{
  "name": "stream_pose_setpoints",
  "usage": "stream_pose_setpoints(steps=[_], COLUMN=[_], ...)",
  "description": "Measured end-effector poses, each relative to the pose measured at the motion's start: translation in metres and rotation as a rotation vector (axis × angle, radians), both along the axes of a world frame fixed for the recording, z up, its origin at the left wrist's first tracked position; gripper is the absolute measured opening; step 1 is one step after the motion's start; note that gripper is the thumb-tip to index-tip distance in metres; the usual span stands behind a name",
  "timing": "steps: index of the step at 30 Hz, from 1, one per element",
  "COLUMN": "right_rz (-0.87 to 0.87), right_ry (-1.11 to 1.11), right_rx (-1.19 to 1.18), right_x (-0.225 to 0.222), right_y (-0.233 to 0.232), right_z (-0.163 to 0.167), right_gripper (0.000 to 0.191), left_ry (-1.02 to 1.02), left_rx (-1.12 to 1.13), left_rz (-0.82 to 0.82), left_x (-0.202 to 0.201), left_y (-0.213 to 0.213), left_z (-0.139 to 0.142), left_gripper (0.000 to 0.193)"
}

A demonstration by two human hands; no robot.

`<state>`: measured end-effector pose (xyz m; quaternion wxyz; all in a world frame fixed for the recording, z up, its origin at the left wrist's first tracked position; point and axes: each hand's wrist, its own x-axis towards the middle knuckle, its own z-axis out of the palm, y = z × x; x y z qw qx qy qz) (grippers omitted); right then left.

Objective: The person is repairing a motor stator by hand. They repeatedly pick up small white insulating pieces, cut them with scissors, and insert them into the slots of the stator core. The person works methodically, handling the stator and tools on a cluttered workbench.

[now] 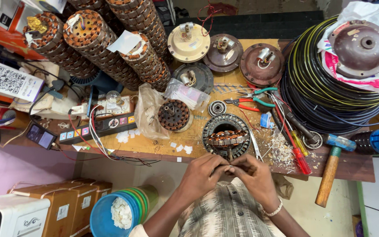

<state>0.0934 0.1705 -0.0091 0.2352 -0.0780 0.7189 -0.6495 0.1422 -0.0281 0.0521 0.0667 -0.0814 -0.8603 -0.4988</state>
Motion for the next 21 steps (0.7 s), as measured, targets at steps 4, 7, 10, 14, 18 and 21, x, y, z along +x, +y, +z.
stream_pose_setpoints(steps=[4,7,10,14,18,21], right_rz=[0.019,0.063,0.125,0.177,0.188,0.066], right_ry=[-0.227,-0.429,-0.558,-0.668,-0.728,-0.8], right_rx=[-0.232,-0.387,-0.453,-0.411,-0.445,-0.553], right_x=[0.003,0.006,0.011,0.016,0.02,0.019], right_y=[0.003,0.011,0.018,0.02,0.022,0.027], right_z=[-0.012,-0.016,-0.014,-0.013,-0.018,-0.021], right_gripper=[0.01,0.013,0.015,0.015,0.014,0.016], left_ry=[0.012,0.032,0.072,0.15,0.041,0.085], left_rx=[-0.039,-0.027,-0.041,-0.088,-0.06,-0.02], left_rz=[-0.104,-0.212,-0.279,-0.33,-0.328,-0.273], left_x=[0.0,-0.001,0.001,0.0,0.0,0.004], left_y=[-0.006,-0.013,-0.013,-0.016,-0.011,-0.003], left_z=[0.009,0.016,0.021,0.019,0.005,-0.009], left_gripper=[0.019,0.021,0.022,0.025,0.019,0.02])
